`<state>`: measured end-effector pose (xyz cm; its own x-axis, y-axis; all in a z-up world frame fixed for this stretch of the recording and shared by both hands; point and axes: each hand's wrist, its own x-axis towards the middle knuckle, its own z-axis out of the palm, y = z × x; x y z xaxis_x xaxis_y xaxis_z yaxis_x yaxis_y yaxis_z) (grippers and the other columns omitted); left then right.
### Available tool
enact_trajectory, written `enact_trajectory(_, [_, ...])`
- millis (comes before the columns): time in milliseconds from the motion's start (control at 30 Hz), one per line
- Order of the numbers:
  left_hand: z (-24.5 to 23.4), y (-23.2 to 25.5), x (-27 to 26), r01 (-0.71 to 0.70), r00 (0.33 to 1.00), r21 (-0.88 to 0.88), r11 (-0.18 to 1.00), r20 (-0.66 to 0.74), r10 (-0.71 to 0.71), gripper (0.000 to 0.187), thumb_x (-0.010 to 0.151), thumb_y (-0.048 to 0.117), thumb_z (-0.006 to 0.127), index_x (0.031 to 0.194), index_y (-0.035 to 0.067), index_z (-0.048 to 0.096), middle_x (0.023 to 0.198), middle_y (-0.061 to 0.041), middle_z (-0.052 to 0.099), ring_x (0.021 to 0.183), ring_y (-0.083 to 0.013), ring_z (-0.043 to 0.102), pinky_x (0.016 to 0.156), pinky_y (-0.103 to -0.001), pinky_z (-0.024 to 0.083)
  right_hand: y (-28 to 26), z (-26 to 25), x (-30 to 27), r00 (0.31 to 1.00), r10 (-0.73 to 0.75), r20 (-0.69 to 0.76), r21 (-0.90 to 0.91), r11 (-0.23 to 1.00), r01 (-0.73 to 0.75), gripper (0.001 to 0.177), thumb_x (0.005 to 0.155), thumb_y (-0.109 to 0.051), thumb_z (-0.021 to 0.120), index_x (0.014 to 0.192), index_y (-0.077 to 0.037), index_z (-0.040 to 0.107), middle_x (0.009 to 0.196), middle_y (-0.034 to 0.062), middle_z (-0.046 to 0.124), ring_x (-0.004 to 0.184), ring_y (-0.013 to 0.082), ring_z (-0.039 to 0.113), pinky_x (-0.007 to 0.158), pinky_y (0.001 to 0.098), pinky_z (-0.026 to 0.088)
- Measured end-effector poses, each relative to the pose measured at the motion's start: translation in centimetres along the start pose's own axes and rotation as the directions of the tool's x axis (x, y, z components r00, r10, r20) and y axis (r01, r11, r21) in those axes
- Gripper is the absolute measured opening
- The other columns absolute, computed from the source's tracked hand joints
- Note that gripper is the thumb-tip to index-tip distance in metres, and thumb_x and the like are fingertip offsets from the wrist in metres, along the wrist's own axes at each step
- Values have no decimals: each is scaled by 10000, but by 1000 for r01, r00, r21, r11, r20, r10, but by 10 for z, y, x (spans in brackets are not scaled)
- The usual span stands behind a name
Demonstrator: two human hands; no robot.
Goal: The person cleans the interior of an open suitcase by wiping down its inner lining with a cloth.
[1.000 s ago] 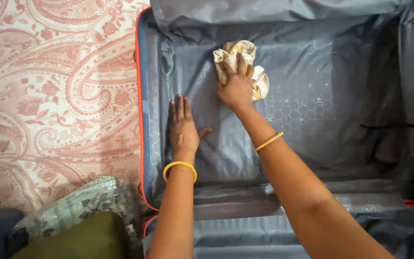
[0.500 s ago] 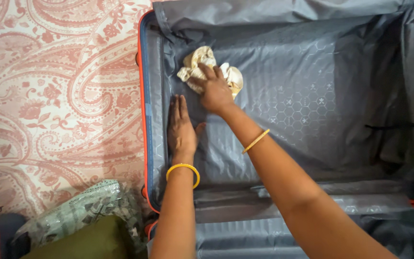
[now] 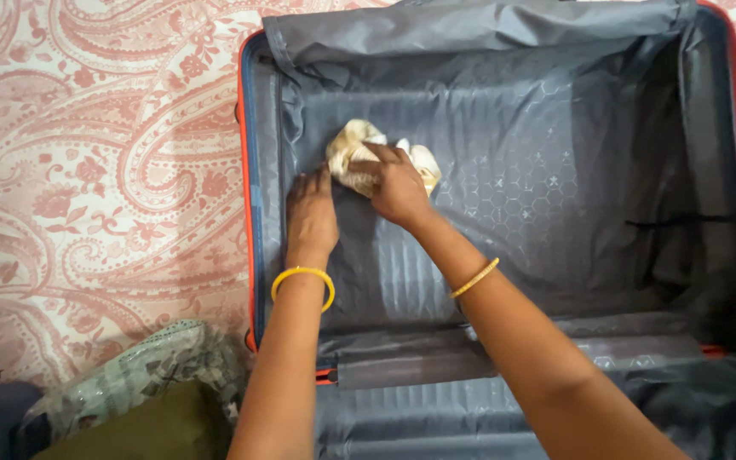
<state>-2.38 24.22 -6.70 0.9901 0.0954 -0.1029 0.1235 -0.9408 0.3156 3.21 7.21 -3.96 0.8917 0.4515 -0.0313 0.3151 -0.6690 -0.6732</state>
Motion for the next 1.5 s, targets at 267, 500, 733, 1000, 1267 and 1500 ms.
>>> enact_trajectory(267, [-9,-14,5,164,960,-112,980,246,-133,639,991,53,350,1617,73,220,1336,-286,578,1225,-414,585,1029,-477,463,-49,20,-24,992,-68,108,-165,983,85,534,668,-14,728,1150,-235,786,1510,37,502,1387,399,411,1123,477,386])
enact_trajectory(500, [-11,-4,-15,9,997,121,993,73,-17,343,956,143,504,1274,109,627,1244,-179,661,1169,-354,628,1013,-454,497,-48,20,-49,976,-54,212,-146,986,86,499,656,-10,722,1106,-211,801,1427,3,591,1353,315,466,1092,422,436])
enact_trajectory(733, [-11,-12,-26,-157,984,430,889,149,102,214,972,121,560,1052,145,757,1174,-86,710,1221,-273,604,1062,-394,480,-51,23,-94,743,-192,641,116,981,153,392,625,-27,700,876,-282,859,1139,-10,776,1010,247,713,870,364,570])
enact_trajectory(1000, [-12,-16,-49,-219,970,450,866,196,143,308,923,165,544,1159,132,738,1298,-76,659,1442,-319,398,1202,-431,270,-23,3,-101,523,59,850,-115,991,75,463,671,-26,660,988,-310,840,929,73,804,842,256,764,764,393,587])
enact_trajectory(1267, [-29,0,-67,-200,980,585,786,115,163,307,904,193,576,1148,112,744,1386,-92,621,1455,-313,356,1226,-435,206,13,-54,-109,642,459,614,-663,741,105,425,730,-338,872,1084,-127,764,1146,136,699,1087,331,695,868,466,566])
enact_trajectory(1500, [-28,24,-102,60,864,283,957,466,-192,208,894,157,667,1039,119,811,1161,-143,747,1173,-311,690,1036,-416,516,-60,-73,-117,701,51,711,65,988,-137,636,612,-12,496,1020,-326,869,1161,69,794,994,303,738,943,374,572])
